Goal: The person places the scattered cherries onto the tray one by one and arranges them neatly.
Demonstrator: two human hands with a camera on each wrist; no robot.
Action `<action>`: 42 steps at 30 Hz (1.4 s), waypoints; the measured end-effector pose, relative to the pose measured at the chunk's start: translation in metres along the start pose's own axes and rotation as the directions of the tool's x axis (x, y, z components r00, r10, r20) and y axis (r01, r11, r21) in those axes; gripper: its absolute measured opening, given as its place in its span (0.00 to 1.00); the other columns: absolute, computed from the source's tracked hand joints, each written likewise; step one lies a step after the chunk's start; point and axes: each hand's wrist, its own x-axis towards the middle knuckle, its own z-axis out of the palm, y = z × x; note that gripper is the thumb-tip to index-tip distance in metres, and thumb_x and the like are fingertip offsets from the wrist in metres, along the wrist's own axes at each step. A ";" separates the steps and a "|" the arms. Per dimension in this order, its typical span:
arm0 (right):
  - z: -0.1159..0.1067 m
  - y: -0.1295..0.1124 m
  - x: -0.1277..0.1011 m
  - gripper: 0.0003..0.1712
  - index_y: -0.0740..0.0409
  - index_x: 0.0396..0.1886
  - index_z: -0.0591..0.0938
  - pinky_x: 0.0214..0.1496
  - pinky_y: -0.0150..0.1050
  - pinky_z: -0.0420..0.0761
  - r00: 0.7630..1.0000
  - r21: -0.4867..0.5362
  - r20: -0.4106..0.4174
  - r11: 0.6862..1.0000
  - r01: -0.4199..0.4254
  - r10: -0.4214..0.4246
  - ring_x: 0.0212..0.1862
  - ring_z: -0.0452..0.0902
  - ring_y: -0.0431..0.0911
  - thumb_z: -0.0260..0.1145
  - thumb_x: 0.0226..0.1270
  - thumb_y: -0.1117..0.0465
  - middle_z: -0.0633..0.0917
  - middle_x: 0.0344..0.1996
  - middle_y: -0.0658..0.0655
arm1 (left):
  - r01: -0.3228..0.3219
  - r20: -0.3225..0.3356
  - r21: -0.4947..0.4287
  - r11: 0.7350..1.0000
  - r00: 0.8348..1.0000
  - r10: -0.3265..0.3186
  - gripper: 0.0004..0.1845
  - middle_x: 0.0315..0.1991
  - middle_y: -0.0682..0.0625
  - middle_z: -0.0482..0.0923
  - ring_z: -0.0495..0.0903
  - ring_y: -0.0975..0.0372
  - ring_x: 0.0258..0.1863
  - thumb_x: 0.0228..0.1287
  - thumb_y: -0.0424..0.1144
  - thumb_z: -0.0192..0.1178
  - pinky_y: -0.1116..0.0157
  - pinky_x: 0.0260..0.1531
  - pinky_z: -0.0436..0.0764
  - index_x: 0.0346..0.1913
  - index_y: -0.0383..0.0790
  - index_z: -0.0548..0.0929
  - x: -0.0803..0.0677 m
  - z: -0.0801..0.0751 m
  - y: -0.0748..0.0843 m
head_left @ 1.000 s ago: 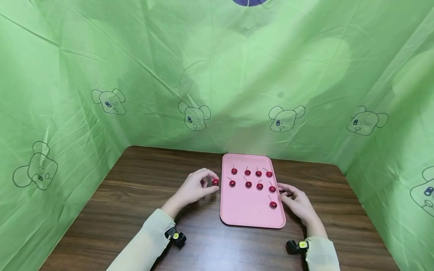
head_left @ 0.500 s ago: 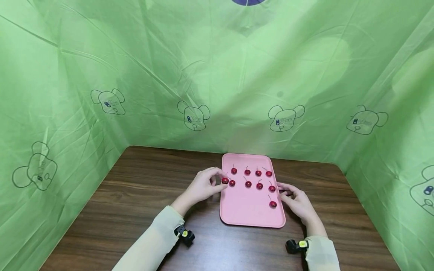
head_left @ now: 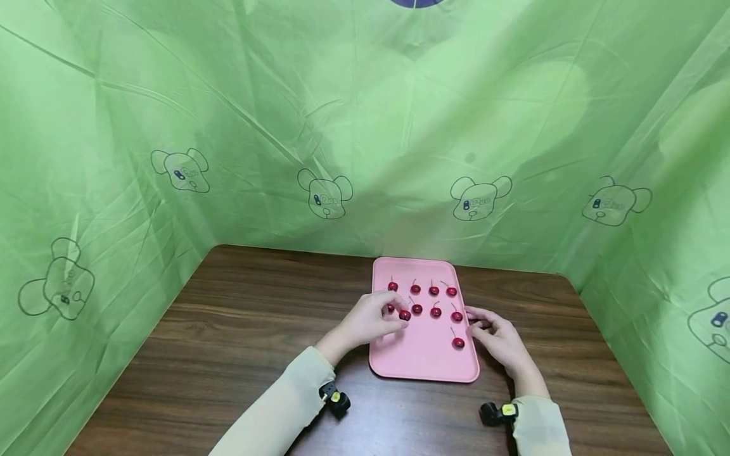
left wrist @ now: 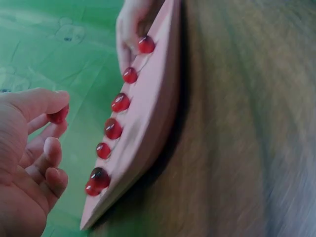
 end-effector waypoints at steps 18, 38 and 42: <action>0.001 -0.004 0.001 0.26 0.62 0.72 0.83 0.50 0.31 0.78 1.000 -0.016 -0.001 1.000 0.002 -0.002 0.51 0.80 0.42 0.71 0.77 0.65 0.89 0.59 0.63 | 0.031 0.159 0.029 0.999 0.987 -0.035 0.12 0.36 0.57 0.85 0.82 0.74 0.33 0.61 0.37 0.81 0.73 0.42 0.81 0.41 0.46 0.85 0.014 0.042 0.014; 0.000 -0.001 0.000 0.26 0.62 0.71 0.83 0.50 0.30 0.78 1.000 -0.005 0.005 1.000 0.017 -0.017 0.51 0.81 0.40 0.71 0.76 0.66 0.89 0.59 0.63 | -0.006 0.171 0.172 0.985 0.985 -0.024 0.13 0.35 0.59 0.83 0.78 0.72 0.34 0.60 0.39 0.80 0.75 0.43 0.78 0.40 0.47 0.85 0.029 0.075 0.024; 0.000 0.001 0.001 0.27 0.64 0.72 0.82 0.49 0.30 0.78 1.000 0.005 0.002 1.000 0.023 -0.023 0.50 0.80 0.40 0.71 0.76 0.67 0.88 0.60 0.64 | -0.036 0.166 0.232 0.972 0.986 -0.003 0.13 0.36 0.61 0.81 0.76 0.71 0.37 0.59 0.41 0.80 0.73 0.48 0.77 0.40 0.48 0.85 0.029 0.080 0.022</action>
